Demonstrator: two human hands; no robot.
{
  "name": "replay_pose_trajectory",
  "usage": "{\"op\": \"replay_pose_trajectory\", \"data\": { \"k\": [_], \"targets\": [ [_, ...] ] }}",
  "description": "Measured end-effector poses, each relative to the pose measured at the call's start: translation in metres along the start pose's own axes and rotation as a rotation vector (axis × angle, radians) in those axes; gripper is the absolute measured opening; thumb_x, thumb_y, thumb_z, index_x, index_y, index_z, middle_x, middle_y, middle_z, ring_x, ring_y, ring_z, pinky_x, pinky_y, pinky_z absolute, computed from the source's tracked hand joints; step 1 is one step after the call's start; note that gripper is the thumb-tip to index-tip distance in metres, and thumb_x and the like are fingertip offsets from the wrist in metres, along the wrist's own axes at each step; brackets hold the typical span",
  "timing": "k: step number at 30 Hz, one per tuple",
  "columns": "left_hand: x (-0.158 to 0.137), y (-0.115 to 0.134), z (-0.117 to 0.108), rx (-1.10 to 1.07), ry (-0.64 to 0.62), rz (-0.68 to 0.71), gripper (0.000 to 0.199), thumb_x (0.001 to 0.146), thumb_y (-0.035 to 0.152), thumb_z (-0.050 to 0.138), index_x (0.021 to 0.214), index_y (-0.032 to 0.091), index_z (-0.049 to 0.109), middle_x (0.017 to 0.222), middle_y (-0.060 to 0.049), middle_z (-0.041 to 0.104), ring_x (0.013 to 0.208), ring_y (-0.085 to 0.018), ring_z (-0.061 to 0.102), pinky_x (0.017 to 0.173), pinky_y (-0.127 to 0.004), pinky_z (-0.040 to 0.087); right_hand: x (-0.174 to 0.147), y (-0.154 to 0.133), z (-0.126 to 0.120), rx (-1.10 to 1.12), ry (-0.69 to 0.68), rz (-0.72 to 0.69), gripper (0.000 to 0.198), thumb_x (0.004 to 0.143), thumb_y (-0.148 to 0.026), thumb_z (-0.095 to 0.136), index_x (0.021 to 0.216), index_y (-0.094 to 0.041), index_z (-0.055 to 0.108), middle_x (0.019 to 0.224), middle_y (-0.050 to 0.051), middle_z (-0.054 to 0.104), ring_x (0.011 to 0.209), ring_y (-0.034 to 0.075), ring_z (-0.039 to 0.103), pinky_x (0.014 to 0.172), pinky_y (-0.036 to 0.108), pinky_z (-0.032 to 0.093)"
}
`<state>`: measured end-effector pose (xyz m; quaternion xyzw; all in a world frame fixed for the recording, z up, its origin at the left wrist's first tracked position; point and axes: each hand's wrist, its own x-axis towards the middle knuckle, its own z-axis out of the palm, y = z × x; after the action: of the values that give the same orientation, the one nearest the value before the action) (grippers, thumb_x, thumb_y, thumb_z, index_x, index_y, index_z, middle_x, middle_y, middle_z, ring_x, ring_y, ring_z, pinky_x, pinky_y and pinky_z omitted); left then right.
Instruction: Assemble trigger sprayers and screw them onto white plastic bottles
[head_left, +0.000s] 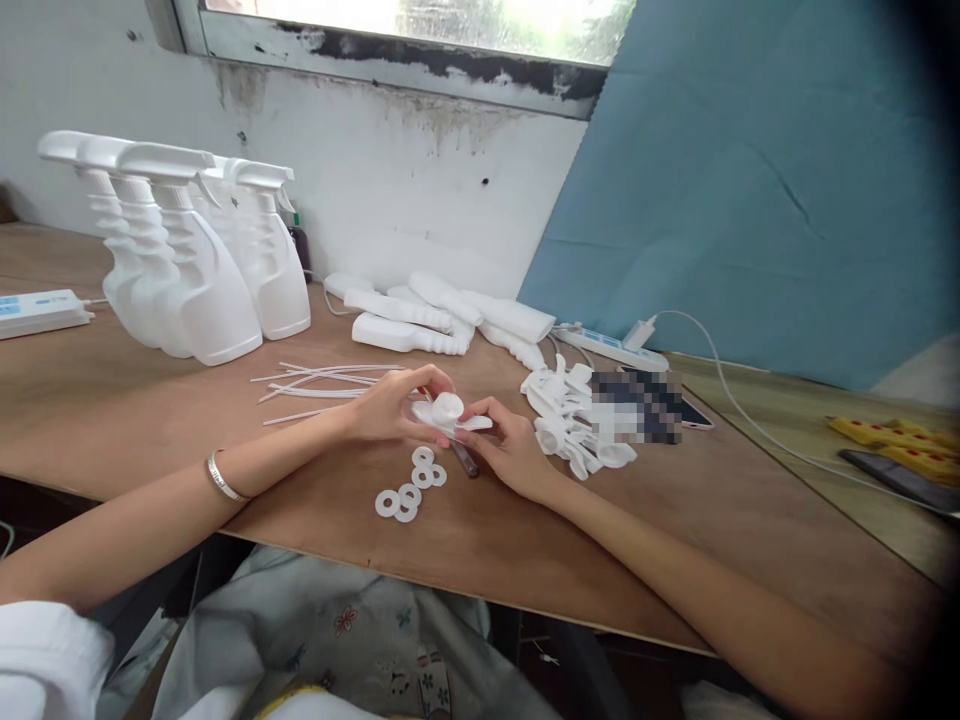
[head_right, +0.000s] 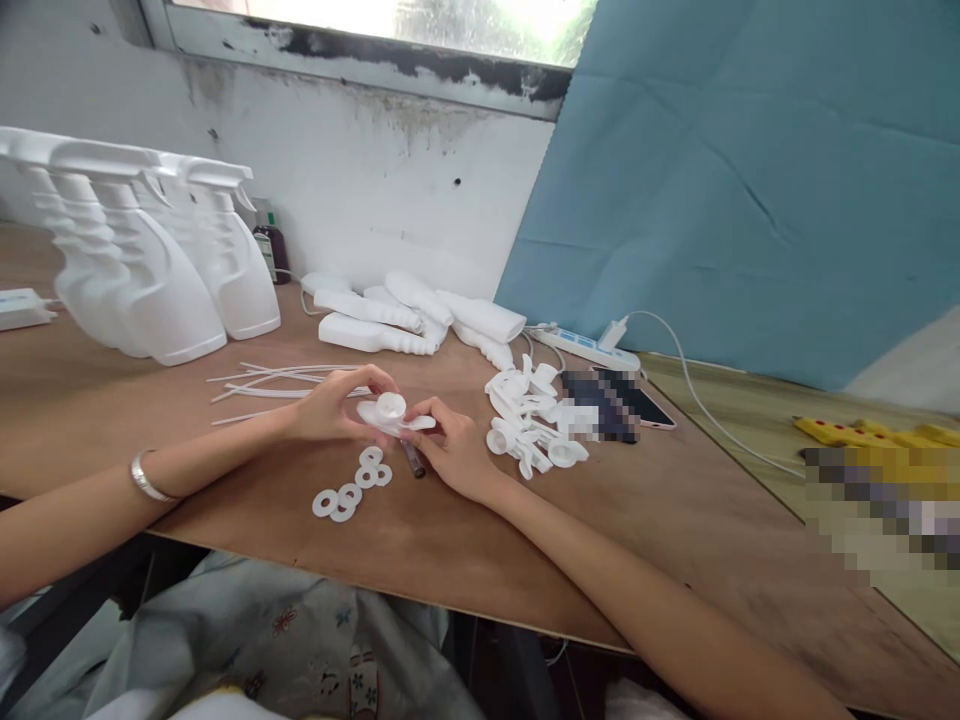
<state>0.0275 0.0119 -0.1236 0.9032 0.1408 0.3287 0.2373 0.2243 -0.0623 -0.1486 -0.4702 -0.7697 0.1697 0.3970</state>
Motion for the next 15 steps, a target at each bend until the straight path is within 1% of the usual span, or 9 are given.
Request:
{"op": "replay_pose_trajectory", "data": {
  "k": [3,5,8,9,11,13,15],
  "targets": [
    [-0.002,-0.003,0.003,-0.004,0.004,-0.046,0.050,0.065,0.045,0.068,0.100,0.018,0.046,0.084,0.000,0.059,0.068,-0.011,0.054,0.065,-0.023,0.042,-0.001,-0.001,0.001,0.063,-0.010,0.041,0.015,0.082,-0.035,0.054,0.089,-0.022,0.051,0.089,0.001,0.063,0.077,0.015,0.062,0.068,0.029,0.049],
    [-0.002,-0.007,0.005,0.031,0.042,-0.052,0.046,0.067,0.046,0.065,0.098,0.018,0.045,0.082,0.000,0.059,0.062,-0.010,0.052,0.061,-0.022,0.040,-0.002,-0.003,0.002,0.016,-0.033,0.046,0.019,0.079,-0.035,0.057,0.092,-0.022,0.049,0.092,0.001,0.062,0.080,0.016,0.062,0.072,0.031,0.049],
    [-0.002,-0.011,0.005,0.127,0.076,-0.033,0.042,0.068,0.048,0.064,0.091,0.018,0.048,0.082,0.000,0.059,0.062,-0.010,0.050,0.060,-0.022,0.039,-0.002,-0.006,0.002,-0.069,-0.066,0.041,0.035,0.072,-0.032,0.065,0.099,-0.023,0.045,0.099,0.002,0.061,0.085,0.019,0.060,0.075,0.034,0.047],
    [-0.002,-0.012,0.005,0.153,0.072,-0.029,0.040,0.068,0.048,0.064,0.090,0.018,0.049,0.082,0.000,0.059,0.062,-0.010,0.050,0.060,-0.022,0.039,-0.002,-0.006,0.003,-0.086,-0.070,0.041,0.038,0.071,-0.029,0.065,0.101,-0.023,0.043,0.100,0.002,0.060,0.087,0.019,0.059,0.076,0.035,0.047],
    [-0.002,-0.013,0.003,0.191,0.048,-0.019,0.036,0.071,0.047,0.062,0.088,0.018,0.050,0.080,0.000,0.059,0.062,-0.010,0.050,0.061,-0.021,0.038,-0.002,-0.003,0.004,-0.108,-0.056,0.057,0.037,0.072,-0.022,0.061,0.103,-0.023,0.041,0.101,0.003,0.060,0.087,0.019,0.059,0.077,0.036,0.047],
    [-0.001,-0.012,0.002,0.226,0.023,-0.004,0.032,0.073,0.046,0.060,0.086,0.017,0.052,0.080,-0.001,0.060,0.064,-0.011,0.051,0.062,-0.021,0.037,-0.001,0.003,0.005,-0.125,-0.009,0.093,0.035,0.072,-0.012,0.053,0.103,-0.022,0.040,0.099,0.004,0.060,0.089,0.019,0.059,0.079,0.038,0.046],
    [-0.001,-0.012,0.001,0.250,-0.002,0.001,0.031,0.073,0.046,0.060,0.085,0.017,0.053,0.080,-0.001,0.060,0.066,-0.012,0.052,0.062,-0.021,0.036,0.000,0.009,0.005,-0.139,0.059,0.109,0.037,0.069,-0.006,0.047,0.102,-0.021,0.040,0.101,0.006,0.058,0.093,0.020,0.058,0.083,0.040,0.045]
  ]
}}
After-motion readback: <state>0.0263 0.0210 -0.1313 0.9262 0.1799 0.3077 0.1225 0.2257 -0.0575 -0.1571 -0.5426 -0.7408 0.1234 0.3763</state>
